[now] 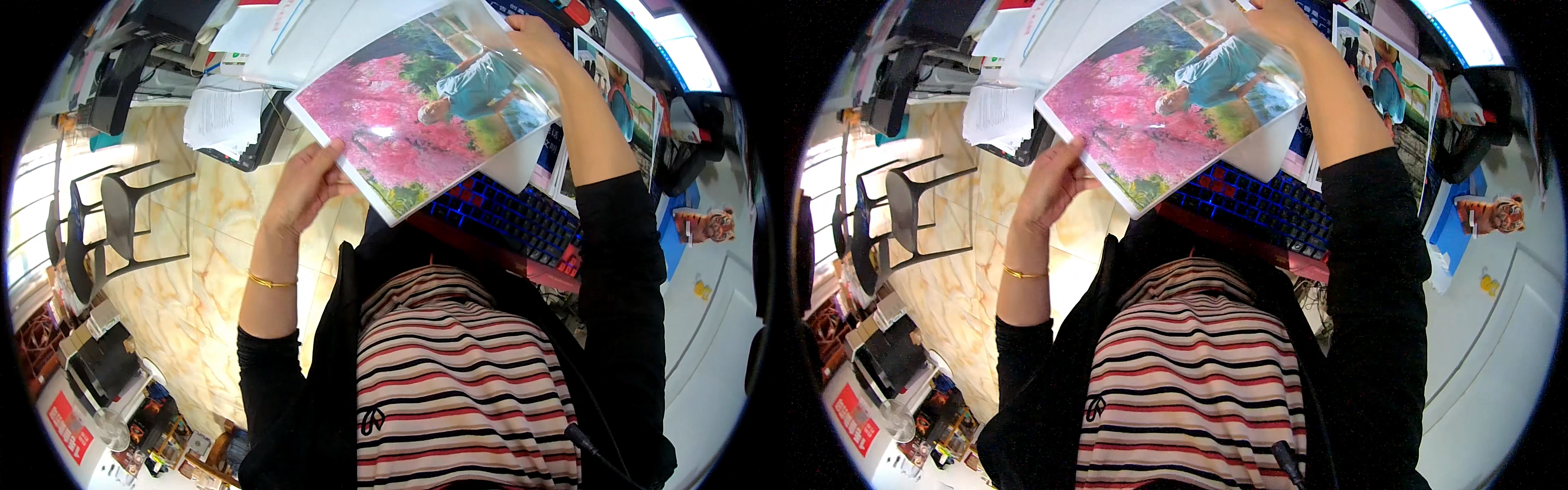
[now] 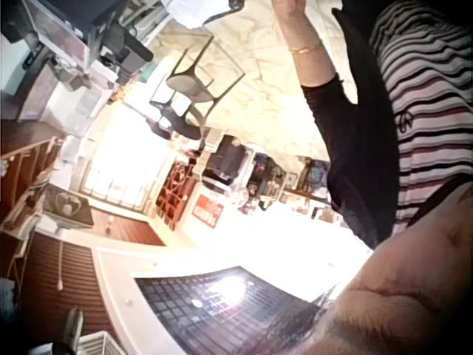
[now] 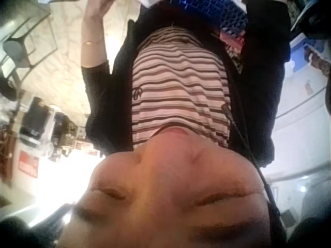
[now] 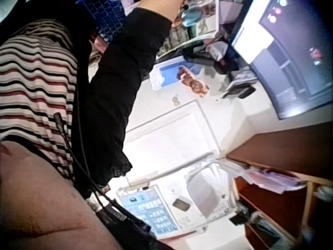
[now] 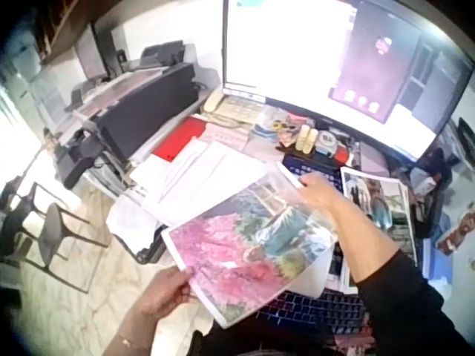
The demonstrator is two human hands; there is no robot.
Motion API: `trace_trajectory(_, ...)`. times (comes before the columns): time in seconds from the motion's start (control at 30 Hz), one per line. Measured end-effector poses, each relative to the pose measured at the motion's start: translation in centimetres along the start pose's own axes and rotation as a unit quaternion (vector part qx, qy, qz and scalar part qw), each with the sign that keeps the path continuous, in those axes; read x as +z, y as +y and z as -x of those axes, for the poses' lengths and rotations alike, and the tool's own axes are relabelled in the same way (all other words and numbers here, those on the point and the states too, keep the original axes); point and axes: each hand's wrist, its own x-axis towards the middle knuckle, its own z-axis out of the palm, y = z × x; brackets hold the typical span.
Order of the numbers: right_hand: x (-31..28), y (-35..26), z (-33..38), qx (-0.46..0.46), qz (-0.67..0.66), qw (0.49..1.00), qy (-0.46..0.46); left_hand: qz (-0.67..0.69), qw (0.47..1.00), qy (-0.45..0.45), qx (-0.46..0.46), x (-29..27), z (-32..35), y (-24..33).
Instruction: The person places printed photos into clear plastic laminating pouches at a desk. They smooth each pouch to remove air bubbles and stack the finished laminated photos. The person handles multiple photos and pouches one at a time.
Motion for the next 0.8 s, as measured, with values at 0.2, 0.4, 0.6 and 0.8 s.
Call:
trace_trajectory(0.2, 0.4, -3.0, 0.9, -0.028, 0.134, 0.99, 0.024, 0.03, 0.999, 0.016, -0.006, 2.7, 2.0, -4.8)
trace_trajectory(0.4, -1.8, -7.1, 5.2, 0.094, -0.029, 0.989, -0.114, 0.14, 0.969, 0.123, 0.16, 1.8, 3.4, -0.8)
trace_trajectory(0.6, 0.3, -6.0, 14.0, 0.188, -0.397, 0.897, -0.05, 0.325, 0.926, -0.004, 0.193, 1.4, -0.6, -2.0)
trace_trajectory(0.8, 4.2, -7.3, 20.3, 0.173, -0.5, 0.847, -0.056, 0.195, 0.975, -0.011, 0.111, 9.6, 0.2, -6.1)
